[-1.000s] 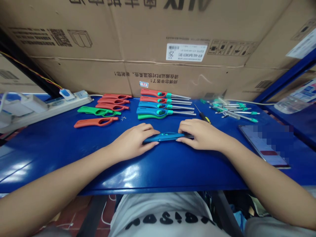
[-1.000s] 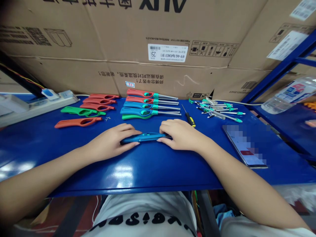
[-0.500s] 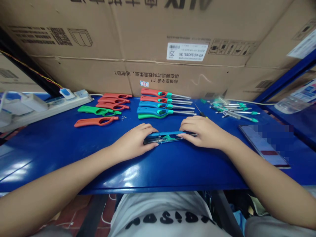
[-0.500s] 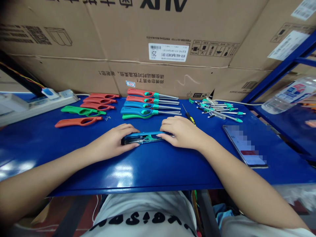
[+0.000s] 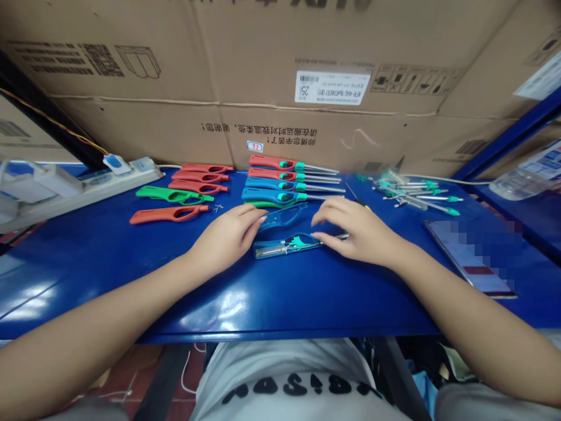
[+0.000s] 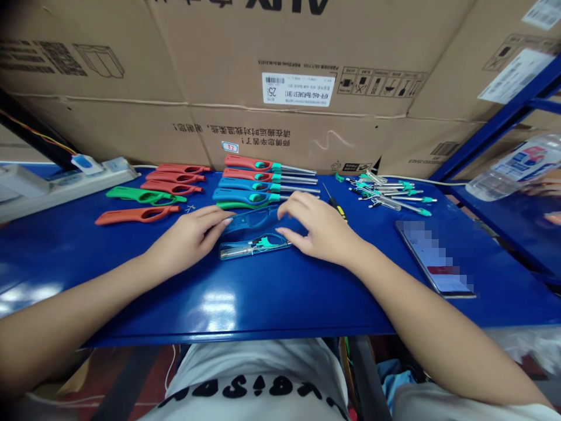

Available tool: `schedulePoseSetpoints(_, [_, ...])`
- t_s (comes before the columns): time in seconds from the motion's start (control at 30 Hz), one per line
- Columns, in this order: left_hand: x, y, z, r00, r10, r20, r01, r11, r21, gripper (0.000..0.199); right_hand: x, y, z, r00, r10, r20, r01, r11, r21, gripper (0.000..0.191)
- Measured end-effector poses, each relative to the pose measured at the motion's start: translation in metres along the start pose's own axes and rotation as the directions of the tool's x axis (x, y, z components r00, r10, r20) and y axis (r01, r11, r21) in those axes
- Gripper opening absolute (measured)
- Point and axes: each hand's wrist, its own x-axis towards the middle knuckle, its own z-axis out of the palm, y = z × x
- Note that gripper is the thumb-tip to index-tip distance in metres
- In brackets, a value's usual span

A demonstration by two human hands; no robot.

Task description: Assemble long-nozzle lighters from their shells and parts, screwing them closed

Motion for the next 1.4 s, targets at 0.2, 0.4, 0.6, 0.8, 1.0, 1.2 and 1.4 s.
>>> schedulePoseSetpoints(0.2, [-0.001,-0.002,0.0,0.997,0.072,0.009,-0.072,0.981,0.179,0.034,0.0,-0.002,0.015,0.964,-0.139,0.227,0.124,0.989,0.078,0.012])
schedulePoseSetpoints(0.4, [-0.003,0.0,-0.002,0.982,0.189,-0.026,-0.18,0.964,0.197,0.032,0.0,0.0,0.025,0.973,-0.101,0.205,0.063,0.982,0.181,0.006])
schedulePoseSetpoints(0.6, [-0.007,0.013,0.004,0.95,0.276,0.145,-0.28,0.96,0.009,0.03,-0.001,-0.003,0.024,0.98,-0.007,0.201,-0.034,0.979,0.199,0.003])
schedulePoseSetpoints(0.8, [-0.011,0.016,0.012,0.926,0.304,0.224,-0.304,0.952,-0.036,0.035,-0.001,-0.005,0.021,0.973,0.012,0.23,-0.055,0.982,0.181,0.007])
schedulePoseSetpoints(1.0, [-0.012,0.015,0.012,0.923,0.318,0.217,-0.32,0.947,-0.026,0.037,-0.002,-0.006,0.021,0.968,0.053,0.244,-0.095,0.982,0.162,0.005])
schedulePoseSetpoints(1.2, [-0.012,0.015,0.015,0.923,0.312,0.227,-0.312,0.949,-0.037,0.039,-0.003,-0.004,0.009,0.955,0.01,0.296,-0.062,0.984,0.165,0.009])
schedulePoseSetpoints(1.4, [-0.012,0.016,0.013,0.922,0.313,0.229,-0.312,0.949,-0.042,0.039,-0.005,-0.004,0.002,0.945,-0.086,0.315,0.043,0.989,0.142,0.017])
